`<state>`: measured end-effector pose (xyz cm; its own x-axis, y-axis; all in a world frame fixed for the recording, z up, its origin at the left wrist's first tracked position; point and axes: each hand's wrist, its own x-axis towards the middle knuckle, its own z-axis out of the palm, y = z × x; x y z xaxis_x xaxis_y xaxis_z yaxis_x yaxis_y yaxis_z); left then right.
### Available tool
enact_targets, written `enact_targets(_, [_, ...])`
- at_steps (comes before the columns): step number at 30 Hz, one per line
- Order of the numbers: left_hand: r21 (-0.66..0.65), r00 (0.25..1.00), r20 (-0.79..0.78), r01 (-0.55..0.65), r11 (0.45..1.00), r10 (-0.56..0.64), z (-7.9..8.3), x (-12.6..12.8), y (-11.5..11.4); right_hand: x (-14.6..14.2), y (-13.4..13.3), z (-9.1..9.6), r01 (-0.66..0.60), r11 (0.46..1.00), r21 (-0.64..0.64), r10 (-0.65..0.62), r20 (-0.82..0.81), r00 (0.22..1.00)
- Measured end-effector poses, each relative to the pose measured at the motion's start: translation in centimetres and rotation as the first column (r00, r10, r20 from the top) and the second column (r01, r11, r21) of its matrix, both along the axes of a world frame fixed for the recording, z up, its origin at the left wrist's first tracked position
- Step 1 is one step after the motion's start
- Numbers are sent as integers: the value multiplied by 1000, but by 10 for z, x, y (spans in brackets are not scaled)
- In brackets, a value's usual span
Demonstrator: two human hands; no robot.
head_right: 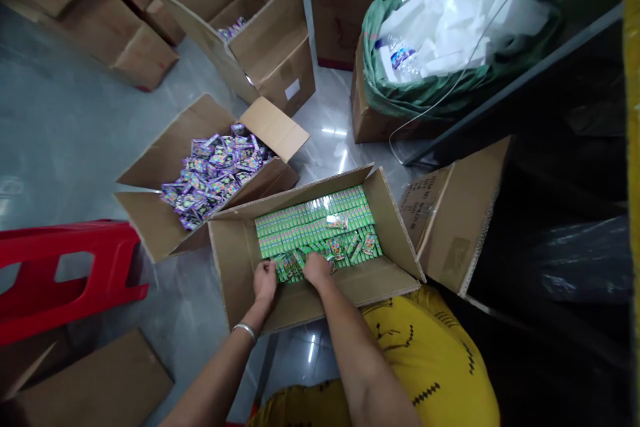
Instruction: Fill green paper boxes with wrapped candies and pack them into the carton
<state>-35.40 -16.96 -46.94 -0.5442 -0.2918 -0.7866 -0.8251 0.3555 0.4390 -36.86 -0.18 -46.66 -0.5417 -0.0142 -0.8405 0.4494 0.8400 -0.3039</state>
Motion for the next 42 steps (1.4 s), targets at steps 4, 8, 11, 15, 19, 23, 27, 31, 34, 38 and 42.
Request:
enact_targets(4, [-67, 907, -159, 384, 921, -390, 0, -7, 34, -5, 39, 8, 57, 986, 158, -36, -136, 990])
enact_targets(8, [-158, 726, -241, 625, 764, -644, -8, -28, 67, -19, 76, 9, 60, 971, 233, 11, -289, 957])
enact_targets(11, [-242, 615, -227, 715, 656, -755, -13, -37, 76, -38, 93, 1, 19, 969, 246, 75, -366, 928])
enact_targets(15, [-310, 495, -157, 797, 519, -854, -16, -31, 71, -60, 98, -16, -29, 968, 251, 132, -405, 905])
enact_targets(19, [-351, 421, -97, 833, 427, -902, -19, -20, 66, -63, 98, -25, -49, 968, 246, 146, -391, 909])
enact_targets(23, [-362, 385, -87, 847, 389, -919, -18, -20, 67, -43, 117, -20, -1, 957, 288, 105, -346, 932])
enact_targets(27, [-355, 344, -132, 860, 368, -930, -8, -20, 71, -15, 145, -11, 91, 915, 394, 10, -248, 969])
enact_targets(31, [-308, 272, -175, 898, 315, -946, -6, -14, 84, -4, 158, -14, 136, 887, 442, -76, -149, 986])
enact_targets(34, [-290, 238, -182, 914, 283, -954, -14, -9, 99, -7, 157, -18, 136, 887, 441, -83, -136, 987])
enact_targets(38, [-287, 234, -165, 918, 274, -958, -24, -5, 114, -8, 154, -16, 67, 917, 392, -25, -112, 993])
enact_targets(42, [-292, 251, -137, 914, 282, -958, -28, -5, 118, -7, 149, -15, -64, 969, 239, 76, -40, 996])
